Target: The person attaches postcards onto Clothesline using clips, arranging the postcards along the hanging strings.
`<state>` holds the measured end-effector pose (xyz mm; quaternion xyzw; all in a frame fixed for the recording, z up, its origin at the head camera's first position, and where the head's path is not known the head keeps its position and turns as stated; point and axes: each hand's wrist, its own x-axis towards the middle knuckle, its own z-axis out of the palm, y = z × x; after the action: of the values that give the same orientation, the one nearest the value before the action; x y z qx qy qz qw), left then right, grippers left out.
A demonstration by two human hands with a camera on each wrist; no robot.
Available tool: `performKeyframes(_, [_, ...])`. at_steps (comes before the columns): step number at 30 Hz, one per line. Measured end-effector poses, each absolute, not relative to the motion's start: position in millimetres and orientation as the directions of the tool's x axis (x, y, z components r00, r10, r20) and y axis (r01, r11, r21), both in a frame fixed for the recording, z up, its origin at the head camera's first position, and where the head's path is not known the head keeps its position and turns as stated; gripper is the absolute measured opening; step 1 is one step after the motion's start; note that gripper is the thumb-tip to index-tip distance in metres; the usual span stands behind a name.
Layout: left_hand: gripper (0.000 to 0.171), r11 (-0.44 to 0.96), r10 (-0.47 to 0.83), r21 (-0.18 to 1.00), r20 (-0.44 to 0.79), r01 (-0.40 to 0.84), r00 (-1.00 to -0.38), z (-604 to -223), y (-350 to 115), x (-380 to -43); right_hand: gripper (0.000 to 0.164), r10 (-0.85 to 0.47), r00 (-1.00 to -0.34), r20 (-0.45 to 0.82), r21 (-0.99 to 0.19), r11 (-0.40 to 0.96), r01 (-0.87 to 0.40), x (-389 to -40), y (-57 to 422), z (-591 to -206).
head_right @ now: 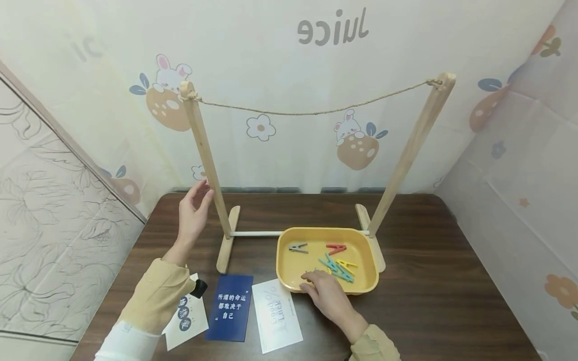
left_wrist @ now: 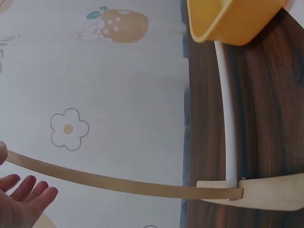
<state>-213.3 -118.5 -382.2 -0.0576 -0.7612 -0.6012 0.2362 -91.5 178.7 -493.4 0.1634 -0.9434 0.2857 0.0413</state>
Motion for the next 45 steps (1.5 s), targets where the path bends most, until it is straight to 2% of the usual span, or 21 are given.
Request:
performKeyframes(9, [0.03,0.391,-0.291,0.861,0.451,0.325,-0.844,-390.9,-106.3,-188.8,0.016,-0.261,-0.949,0.177,-0.483,0.817,-0.315,-99.3,191.6,-487.6])
performKeyframes(15, [0.03,0.407,-0.29,0.865,0.427,0.293,-0.857,-398.3,-98.1,-172.2,0.018,-0.274,-0.94,0.202,-0.434,0.835,-0.337,-109.5,202.7,-482.1])
performKeyframes(21, [0.03,0.415,-0.221,0.866,0.393,0.279,-0.893,-410.8,-84.8,-157.7,0.022,-0.325,-0.911,0.253,-0.345,0.849,-0.399,-119.9,213.3,-481.9])
performKeyframes(28, [0.027,0.451,-0.137,0.858,0.341,0.248,-0.93,-429.3,-67.9,-147.2,0.026,-0.338,-0.917,0.21,-0.287,0.876,-0.388,-131.6,217.7,-476.9])
performKeyframes(32, [0.027,0.482,-0.084,0.847,0.301,0.225,-0.95,-442.5,-60.0,-141.7,0.032,-0.361,-0.903,0.233,-0.24,0.879,-0.413,-137.3,221.1,-477.5])
performKeyframes(38, [0.029,0.503,0.012,0.846,0.2,0.179,-0.98,-460.8,-47.9,-134.7,0.041,-0.416,-0.882,0.224,-0.169,0.874,-0.455,-144.5,226.9,-477.7])
performKeyframes(45, [0.033,0.487,0.094,0.866,0.078,0.115,-0.992,-475.9,-33.0,-129.0,0.042,-0.5,-0.839,0.213,-0.111,0.841,-0.529,-152.9,228.2,-474.9])
